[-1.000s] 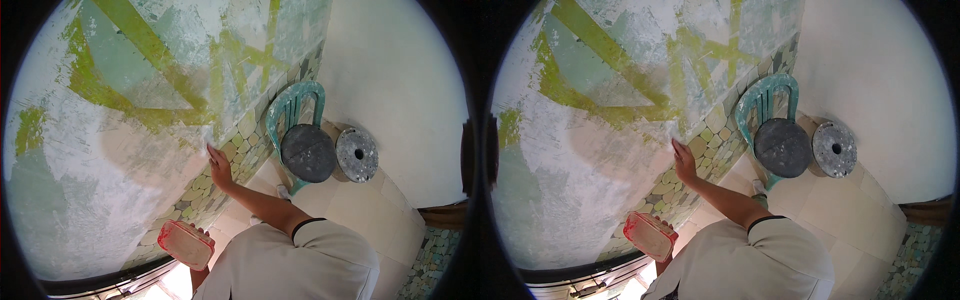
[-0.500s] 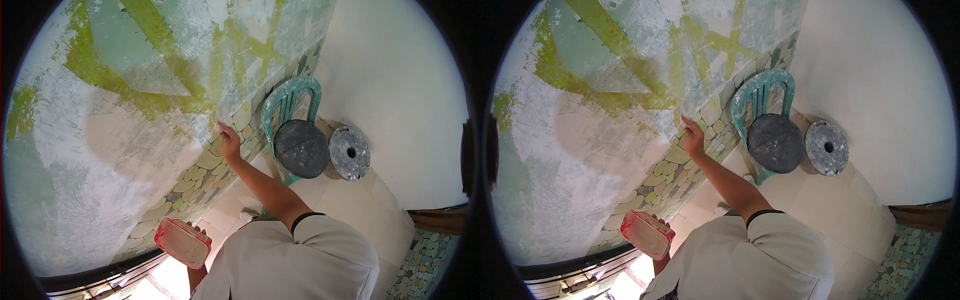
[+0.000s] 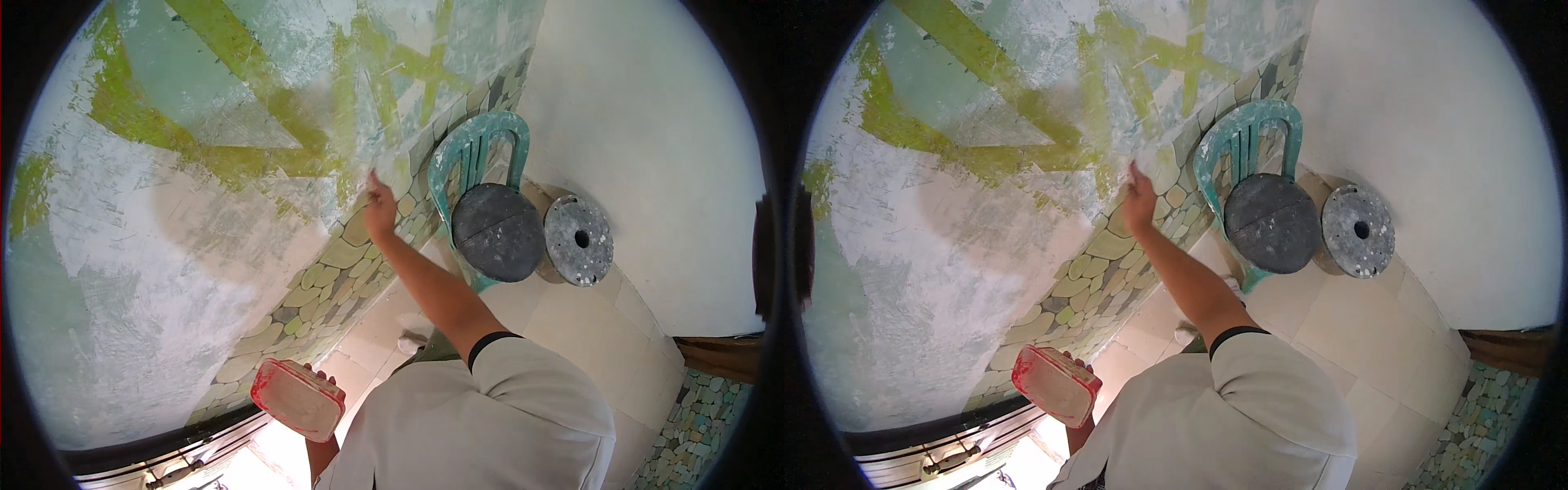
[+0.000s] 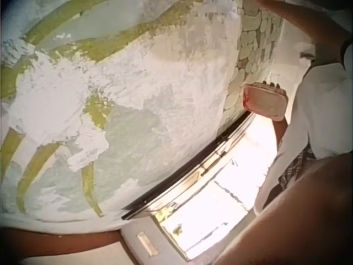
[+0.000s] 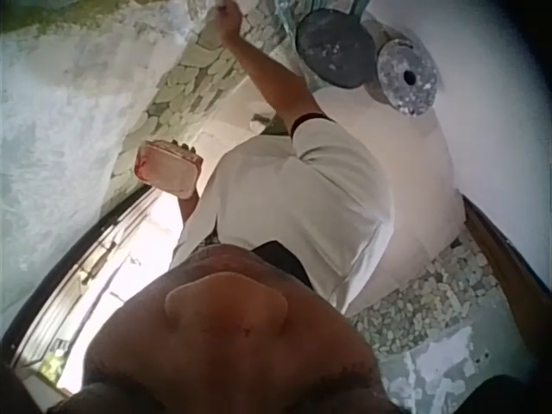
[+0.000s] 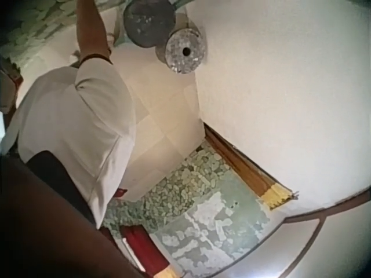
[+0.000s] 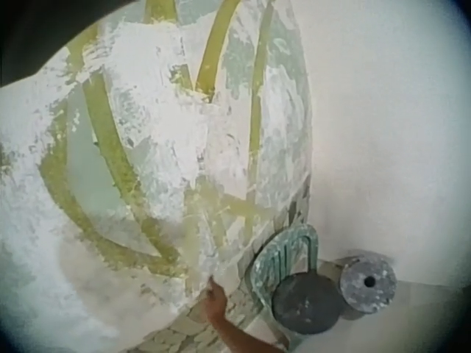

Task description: The person is applying plaster or filler to a wall using a putty knife and a plastic container.

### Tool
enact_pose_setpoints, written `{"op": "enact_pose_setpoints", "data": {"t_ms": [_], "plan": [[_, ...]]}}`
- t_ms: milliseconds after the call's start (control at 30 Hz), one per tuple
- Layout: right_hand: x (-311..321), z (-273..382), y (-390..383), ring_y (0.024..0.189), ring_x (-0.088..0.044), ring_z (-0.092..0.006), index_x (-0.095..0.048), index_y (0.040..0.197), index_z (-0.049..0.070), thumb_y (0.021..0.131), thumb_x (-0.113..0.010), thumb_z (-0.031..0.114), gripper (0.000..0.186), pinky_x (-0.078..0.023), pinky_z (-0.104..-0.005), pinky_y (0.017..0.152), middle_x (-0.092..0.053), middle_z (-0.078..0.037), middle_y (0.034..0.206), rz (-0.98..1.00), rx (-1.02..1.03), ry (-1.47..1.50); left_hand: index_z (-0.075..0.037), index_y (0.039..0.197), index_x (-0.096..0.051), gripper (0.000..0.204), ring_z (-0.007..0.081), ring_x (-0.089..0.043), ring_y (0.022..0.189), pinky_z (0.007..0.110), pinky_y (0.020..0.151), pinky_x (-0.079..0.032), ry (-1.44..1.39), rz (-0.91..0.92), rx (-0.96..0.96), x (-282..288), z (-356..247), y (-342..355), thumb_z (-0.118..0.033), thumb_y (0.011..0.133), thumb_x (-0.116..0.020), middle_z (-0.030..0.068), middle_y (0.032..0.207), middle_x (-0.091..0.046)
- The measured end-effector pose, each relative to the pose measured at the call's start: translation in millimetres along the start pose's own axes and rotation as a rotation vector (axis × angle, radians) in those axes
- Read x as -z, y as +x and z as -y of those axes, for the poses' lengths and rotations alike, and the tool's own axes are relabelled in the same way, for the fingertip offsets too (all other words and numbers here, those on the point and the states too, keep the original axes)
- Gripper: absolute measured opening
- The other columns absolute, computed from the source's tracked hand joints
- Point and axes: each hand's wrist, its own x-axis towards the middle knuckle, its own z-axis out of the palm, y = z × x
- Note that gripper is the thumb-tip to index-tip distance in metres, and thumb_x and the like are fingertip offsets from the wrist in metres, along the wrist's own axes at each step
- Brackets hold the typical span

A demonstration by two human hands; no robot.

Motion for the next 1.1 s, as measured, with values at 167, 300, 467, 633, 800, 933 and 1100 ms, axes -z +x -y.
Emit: {"op": "enact_pose_setpoints", "data": {"t_ms": [167,300,467,633,800,933,1100], "plan": [[21.1,20.1,-46.7,0.105,-0.059,-0.0188,-0.058,0.123,0.003,0.088,-0.049,-0.004,0.037,-0.044,-0.0284,0.091,-0.063,-0.012,0.116,0.291,-0.015,0.151,-0.012,0.146,-0.025,0.079,0.0422,-0.043,0.125,0.059,0.107,-0.030,0.098,-0.008,-0.056,19.4,-4.6,-16.1,-0.062,0.087,-0.045,0.0174,0.145,-0.034],[50.6,-11.5,-5.3,0.105,-0.059,-0.0181,-0.061,0.115,-0.003,0.091,-0.049,-0.001,0.027,-0.043,-0.0289,0.095,-0.064,-0.010,0.114,0.147,-0.036,0.110,-0.009,0.146,-0.022,0.082,0.0414,-0.040,0.128,0.059,0.110,-0.027,-0.087,-0.071,-0.046,18.7,1.0,-21.6,-0.061,0.087,-0.045,0.0173,0.147,-0.032],[42.1,-20.7,53.5,0.102,-0.059,-0.0170,-0.062,0.116,-0.001,0.088,-0.047,-0.004,0.031,-0.044,-0.0277,0.091,-0.064,-0.010,0.112,-0.015,-0.143,0.296,-0.011,0.145,-0.025,0.080,0.0428,-0.041,0.126,0.060,0.105,-0.030,-0.062,0.093,0.010,-18.6,20.0,-23.8,-0.063,0.087,-0.044,0.0231,0.142,-0.037],[25.0,-5.8,-15.5,0.091,-0.059,-0.0140,-0.063,0.116,0.003,0.085,-0.047,-0.004,0.036,-0.046,-0.0272,0.082,-0.067,-0.008,0.103,0.304,-0.107,0.196,-0.006,0.145,-0.024,0.083,0.0412,-0.040,0.129,0.058,0.109,-0.027,-0.168,-0.163,-0.125,31.9,31.6,-45.0,-0.062,0.087,-0.046,0.0257,0.140,-0.038],[58.3,19.4,-48.6,0.080,-0.060,-0.0144,-0.064,0.111,0.002,0.083,-0.051,0.002,0.032,-0.048,-0.0286,0.073,-0.067,-0.007,0.089,0.474,-0.051,0.186,-0.004,0.145,-0.023,0.083,0.0391,-0.042,0.128,0.055,0.110,-0.029,-0.078,-0.070,-0.084,22.1,67.4,-52.2,-0.060,0.088,-0.046,0.0260,0.139,-0.038],[114.8,34.8,-70.3,0.079,-0.062,-0.0149,-0.065,0.107,0.002,0.082,-0.053,0.003,0.027,-0.049,-0.0294,0.073,-0.066,-0.007,0.089,0.730,-0.352,0.348,-0.014,0.143,-0.031,0.071,0.0397,-0.046,0.123,0.059,0.103,-0.034,-0.065,0.015,-0.172,-8.0,105.2,-54.3,-0.058,0.089,-0.044,0.0185,0.140,-0.042],[198.6,119.2,-56.8,0.072,-0.063,-0.0150,-0.059,0.107,0.003,0.084,-0.057,0.008,0.023,-0.052,-0.0286,0.056,-0.063,-0.006,0.089,0.823,-0.741,0.426,-0.011,0.140,-0.036,0.063,0.0311,-0.050,0.119,0.051,0.104,-0.035,-0.043,-0.098,-0.131,11.3,138.6,-60.5,-0.051,0.092,-0.045,0.0147,0.132,-0.051]]}}
